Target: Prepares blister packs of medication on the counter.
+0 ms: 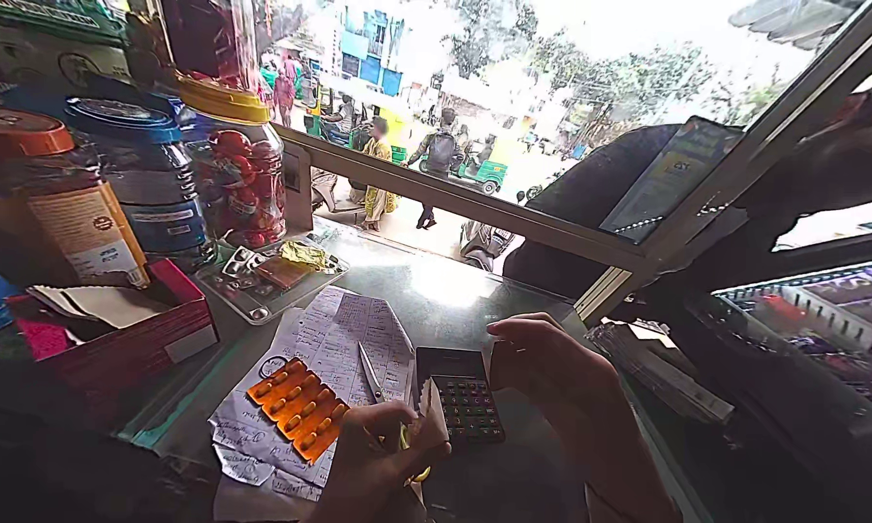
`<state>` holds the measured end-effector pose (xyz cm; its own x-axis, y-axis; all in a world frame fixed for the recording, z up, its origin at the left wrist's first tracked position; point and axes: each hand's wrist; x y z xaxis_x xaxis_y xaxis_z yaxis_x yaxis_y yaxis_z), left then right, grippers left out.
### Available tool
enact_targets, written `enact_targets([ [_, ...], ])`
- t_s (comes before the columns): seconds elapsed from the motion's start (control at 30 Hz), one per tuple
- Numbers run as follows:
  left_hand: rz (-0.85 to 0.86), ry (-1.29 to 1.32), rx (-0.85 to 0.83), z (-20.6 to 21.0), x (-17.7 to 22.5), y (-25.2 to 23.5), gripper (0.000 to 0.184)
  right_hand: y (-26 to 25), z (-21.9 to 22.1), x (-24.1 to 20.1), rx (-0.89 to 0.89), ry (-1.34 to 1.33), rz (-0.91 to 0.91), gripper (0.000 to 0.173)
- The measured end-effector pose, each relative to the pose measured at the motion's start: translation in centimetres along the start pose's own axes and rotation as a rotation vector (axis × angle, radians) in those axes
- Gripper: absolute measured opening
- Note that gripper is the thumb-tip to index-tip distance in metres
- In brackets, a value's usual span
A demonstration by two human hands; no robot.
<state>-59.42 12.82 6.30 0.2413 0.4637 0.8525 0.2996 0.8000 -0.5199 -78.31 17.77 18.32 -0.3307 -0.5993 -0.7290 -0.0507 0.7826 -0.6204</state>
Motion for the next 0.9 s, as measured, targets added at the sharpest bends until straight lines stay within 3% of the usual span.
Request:
enact_targets([
  [0.27, 0.151, -0.115, -0.118, -0.7, -0.5, 0.0, 0.016, -0.8, 1.5, 0.5, -0.161, -0.025, -0.160, 0.009],
  [0.9, 0.122, -0.252, 0.086, -0.7, -0.5, 0.0, 0.026, -0.4, 1.6, 0.9, -0.189, 0.128, -0.118, 0.012],
])
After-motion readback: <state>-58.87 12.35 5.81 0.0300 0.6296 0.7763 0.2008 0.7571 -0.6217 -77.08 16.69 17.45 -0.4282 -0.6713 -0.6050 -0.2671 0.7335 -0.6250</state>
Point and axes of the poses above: each hand's wrist, its own y-axis away from the middle knuckle, its own z-axis out of the palm, x = y × z, and after that the axes turned 11 degrees about -y, right-handed
